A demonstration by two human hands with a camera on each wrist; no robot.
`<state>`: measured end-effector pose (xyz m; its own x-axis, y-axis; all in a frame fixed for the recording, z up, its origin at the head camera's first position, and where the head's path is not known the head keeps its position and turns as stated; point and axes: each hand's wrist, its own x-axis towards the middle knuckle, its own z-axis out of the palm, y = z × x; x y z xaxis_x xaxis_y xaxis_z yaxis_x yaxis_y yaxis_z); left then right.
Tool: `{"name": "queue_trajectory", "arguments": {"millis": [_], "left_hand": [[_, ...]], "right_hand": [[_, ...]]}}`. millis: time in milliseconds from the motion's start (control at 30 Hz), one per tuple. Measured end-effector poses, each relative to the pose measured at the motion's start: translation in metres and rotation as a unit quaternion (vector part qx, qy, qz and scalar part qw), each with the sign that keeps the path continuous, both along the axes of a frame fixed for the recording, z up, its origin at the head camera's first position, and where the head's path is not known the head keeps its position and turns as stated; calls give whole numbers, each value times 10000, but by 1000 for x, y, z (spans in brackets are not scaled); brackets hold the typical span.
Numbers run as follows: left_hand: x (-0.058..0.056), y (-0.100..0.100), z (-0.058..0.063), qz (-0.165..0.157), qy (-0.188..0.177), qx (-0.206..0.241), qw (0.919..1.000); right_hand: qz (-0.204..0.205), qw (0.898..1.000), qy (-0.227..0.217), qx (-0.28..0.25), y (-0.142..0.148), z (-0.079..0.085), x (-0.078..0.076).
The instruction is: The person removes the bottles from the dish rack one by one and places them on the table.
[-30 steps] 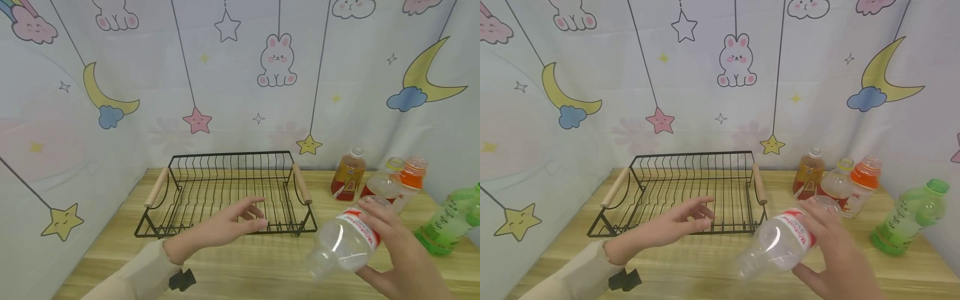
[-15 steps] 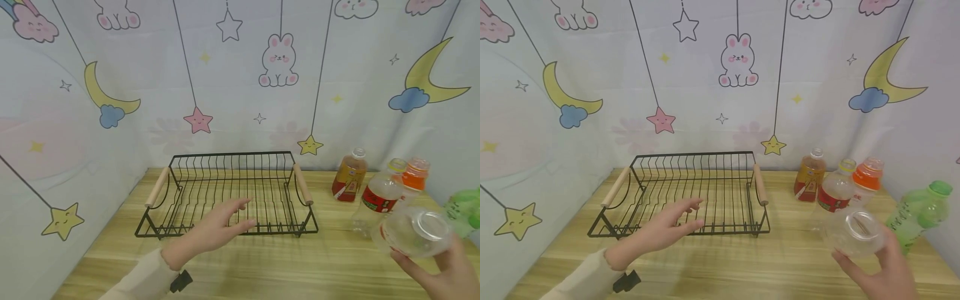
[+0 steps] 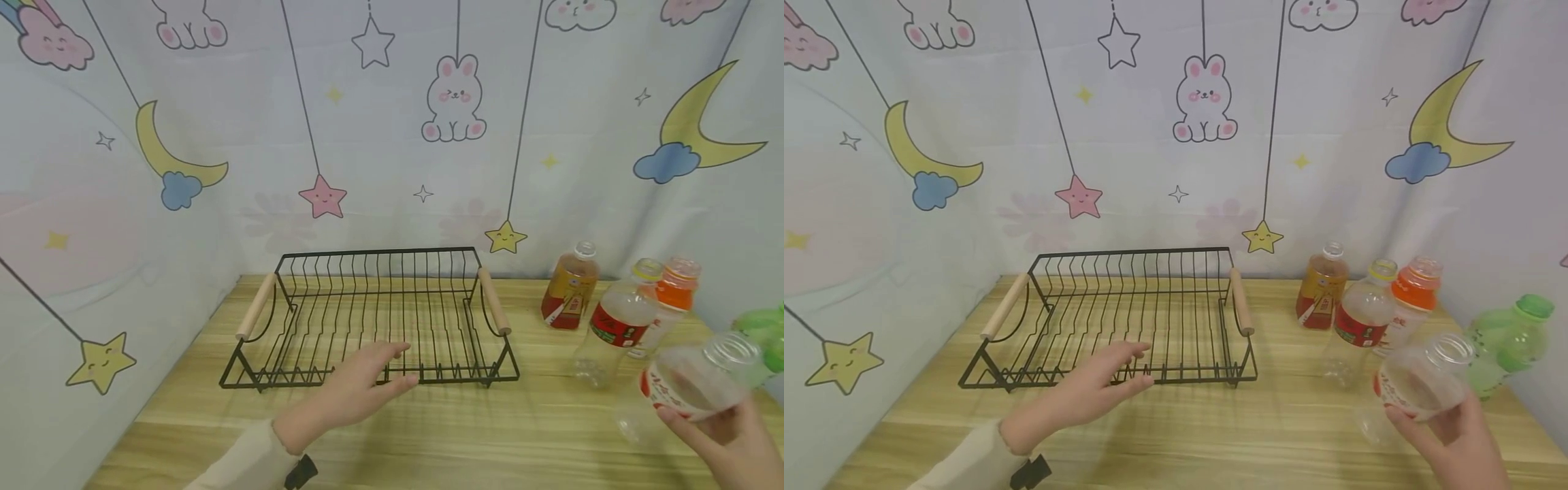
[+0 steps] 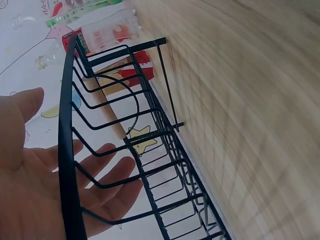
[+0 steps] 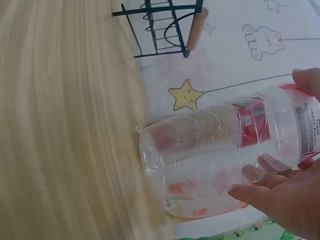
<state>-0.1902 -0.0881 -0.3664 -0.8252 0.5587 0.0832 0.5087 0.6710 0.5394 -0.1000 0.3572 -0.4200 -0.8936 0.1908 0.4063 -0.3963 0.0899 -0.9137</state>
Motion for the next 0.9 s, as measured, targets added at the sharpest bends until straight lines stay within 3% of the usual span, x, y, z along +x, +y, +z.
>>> {"name": "queue_trajectory", "arguments": {"millis": [233,400,500,733,900], "left_hand": [[1,4,-6,-83,367,-481,9981],[-1,5,-9,-192,542,-631,9963],[-1,6,-10,-217,648,-665,9954],[0,7,-12,-184,927,-762,9926],[1,7,-13,-154,994,-784,9918]], "right_hand": [[-457,9945,-784,530,10,-9,-3],[-699,9907,-1043,515,13,-12,-4],[-1042,9851,-1163,715,13,-12,-2],[-1045,9853,-804,1084,12,-16,-2],[-1104,9772,-664,1688,13,-19,-4]]}}
